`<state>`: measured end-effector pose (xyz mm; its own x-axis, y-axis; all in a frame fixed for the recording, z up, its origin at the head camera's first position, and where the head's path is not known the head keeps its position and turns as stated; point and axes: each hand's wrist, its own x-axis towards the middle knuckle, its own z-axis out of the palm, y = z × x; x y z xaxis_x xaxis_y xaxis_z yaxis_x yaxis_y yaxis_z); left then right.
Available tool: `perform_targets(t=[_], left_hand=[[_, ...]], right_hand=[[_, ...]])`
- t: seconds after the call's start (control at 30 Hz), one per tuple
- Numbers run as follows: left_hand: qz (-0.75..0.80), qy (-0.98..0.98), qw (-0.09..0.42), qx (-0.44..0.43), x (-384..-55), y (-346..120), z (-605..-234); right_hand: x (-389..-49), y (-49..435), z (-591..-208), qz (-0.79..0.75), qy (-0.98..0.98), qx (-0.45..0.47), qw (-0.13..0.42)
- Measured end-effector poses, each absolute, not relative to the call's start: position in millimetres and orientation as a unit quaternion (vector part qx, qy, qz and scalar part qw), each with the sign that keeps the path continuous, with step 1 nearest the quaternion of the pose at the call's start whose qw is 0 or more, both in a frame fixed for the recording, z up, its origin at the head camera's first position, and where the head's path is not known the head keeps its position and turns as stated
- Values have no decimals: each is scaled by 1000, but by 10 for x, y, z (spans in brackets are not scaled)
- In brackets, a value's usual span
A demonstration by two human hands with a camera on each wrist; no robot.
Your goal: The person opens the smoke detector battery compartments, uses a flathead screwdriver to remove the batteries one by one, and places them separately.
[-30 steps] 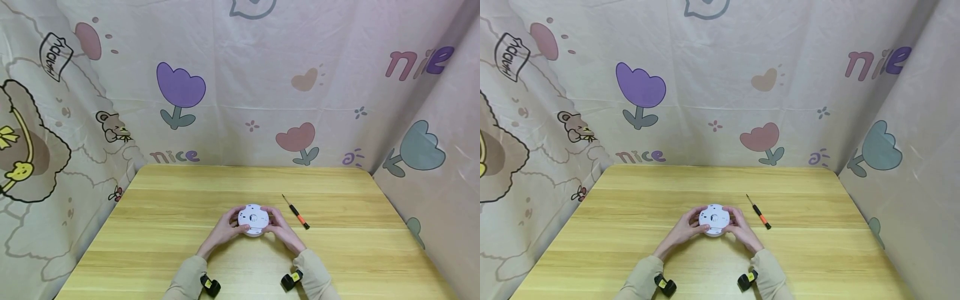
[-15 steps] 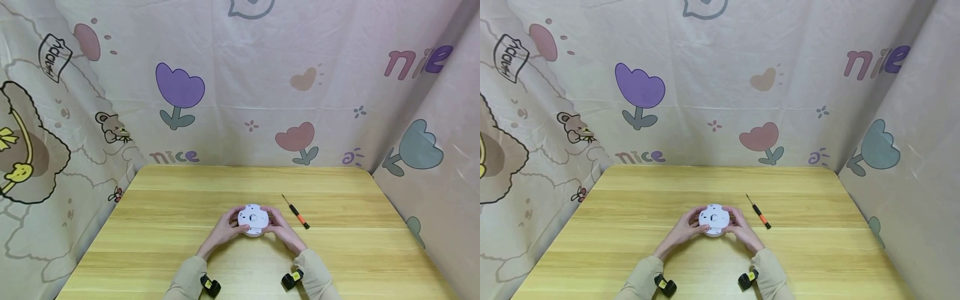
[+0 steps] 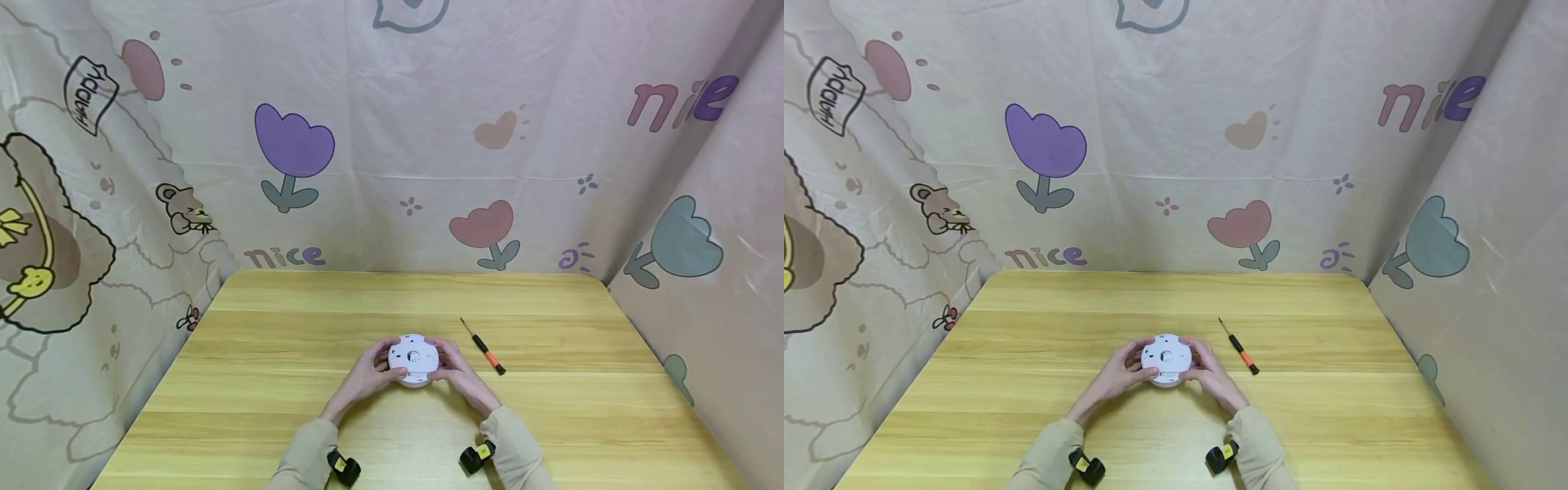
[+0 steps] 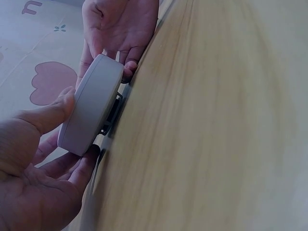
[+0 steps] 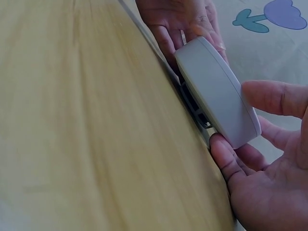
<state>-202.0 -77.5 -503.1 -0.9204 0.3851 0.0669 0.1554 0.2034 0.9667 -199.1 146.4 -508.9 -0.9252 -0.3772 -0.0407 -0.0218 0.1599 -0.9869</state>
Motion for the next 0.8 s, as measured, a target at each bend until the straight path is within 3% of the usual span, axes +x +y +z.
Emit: perform_targets(t=[0.57, 0.8], left_hand=[[626, 753, 98, 178, -2023, -773, -5050], [630, 748, 110, 177, -1921, -762, -4803]], right_hand=[[-1997, 1461, -5088, -637, 743, -138, 151], [-2004, 1459, -5089, -634, 747, -134, 152]])
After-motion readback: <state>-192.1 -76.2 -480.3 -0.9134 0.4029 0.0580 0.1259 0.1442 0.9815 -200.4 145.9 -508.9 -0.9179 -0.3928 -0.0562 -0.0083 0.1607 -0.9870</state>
